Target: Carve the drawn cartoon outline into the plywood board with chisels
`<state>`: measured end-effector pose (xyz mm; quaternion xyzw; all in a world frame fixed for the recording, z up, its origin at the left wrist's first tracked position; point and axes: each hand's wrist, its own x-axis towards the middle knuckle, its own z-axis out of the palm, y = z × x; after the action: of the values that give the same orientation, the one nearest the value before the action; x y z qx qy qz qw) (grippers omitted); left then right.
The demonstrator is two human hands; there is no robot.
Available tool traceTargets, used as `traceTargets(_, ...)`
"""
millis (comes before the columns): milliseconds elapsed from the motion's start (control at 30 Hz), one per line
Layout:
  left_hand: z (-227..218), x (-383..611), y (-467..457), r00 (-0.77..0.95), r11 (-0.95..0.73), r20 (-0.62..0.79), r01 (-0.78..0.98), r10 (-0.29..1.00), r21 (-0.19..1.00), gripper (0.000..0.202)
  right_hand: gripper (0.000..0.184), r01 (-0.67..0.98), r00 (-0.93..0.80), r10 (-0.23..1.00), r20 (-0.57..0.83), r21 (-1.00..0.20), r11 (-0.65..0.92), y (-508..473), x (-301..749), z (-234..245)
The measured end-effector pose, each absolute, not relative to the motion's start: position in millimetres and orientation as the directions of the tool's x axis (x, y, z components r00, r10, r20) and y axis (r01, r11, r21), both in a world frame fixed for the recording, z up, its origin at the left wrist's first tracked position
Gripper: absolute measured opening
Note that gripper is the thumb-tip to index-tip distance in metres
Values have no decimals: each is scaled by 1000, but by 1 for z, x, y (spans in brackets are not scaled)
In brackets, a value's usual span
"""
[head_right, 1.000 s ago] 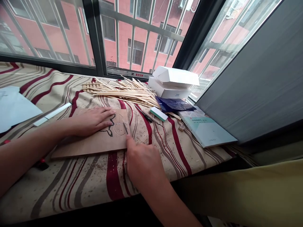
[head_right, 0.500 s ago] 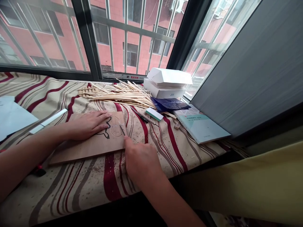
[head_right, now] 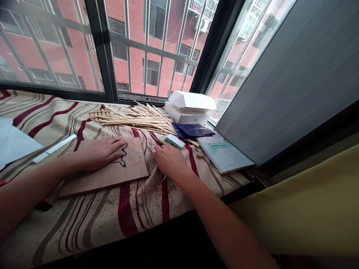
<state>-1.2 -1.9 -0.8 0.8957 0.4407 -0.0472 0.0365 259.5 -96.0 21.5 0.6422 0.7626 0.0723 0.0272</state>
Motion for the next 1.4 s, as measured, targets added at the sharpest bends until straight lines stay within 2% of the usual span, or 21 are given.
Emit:
traceTargets(167,-1,-2,-2,610,-610,-115,792,784,36,72,27,972,-137,988,66,203,121,-68,270,23)
traceTargets(433,2,0,-6,598,-600,-142,799,789,29,71,29,974,-77,995,57,219,63,-48,273,12)
traceTargets(633,3,1,-9,597,-597,-139,801,790,45,70,27,980,-20,998,67,201,7,-66,268,30)
traceTargets(700,3,1,-9,599,-598,-131,800,790,51,71,29,987,-3,997,80,159,-9,-87,264,34)
traceTargets(800,1,0,-9,605,-603,-113,796,788,52,72,33,985,-136,984,118,-91,147,-123,254,28)
traceTargets(867,1,-1,-10,609,-608,-108,793,786,49,71,40,975,-175,976,130,-117,190,-144,247,17)
traceTargets(1033,2,0,-12,621,-619,-96,783,778,56,69,52,950,-291,933,214,-56,309,-167,241,-5)
traceTargets(1167,1,0,-12,628,-627,-89,778,773,41,69,55,958,-286,942,174,27,286,-169,240,-9)
traceTargets(1400,-3,-1,-9,630,-630,-84,776,772,25,69,59,951,-308,939,154,80,298,-171,235,-10)
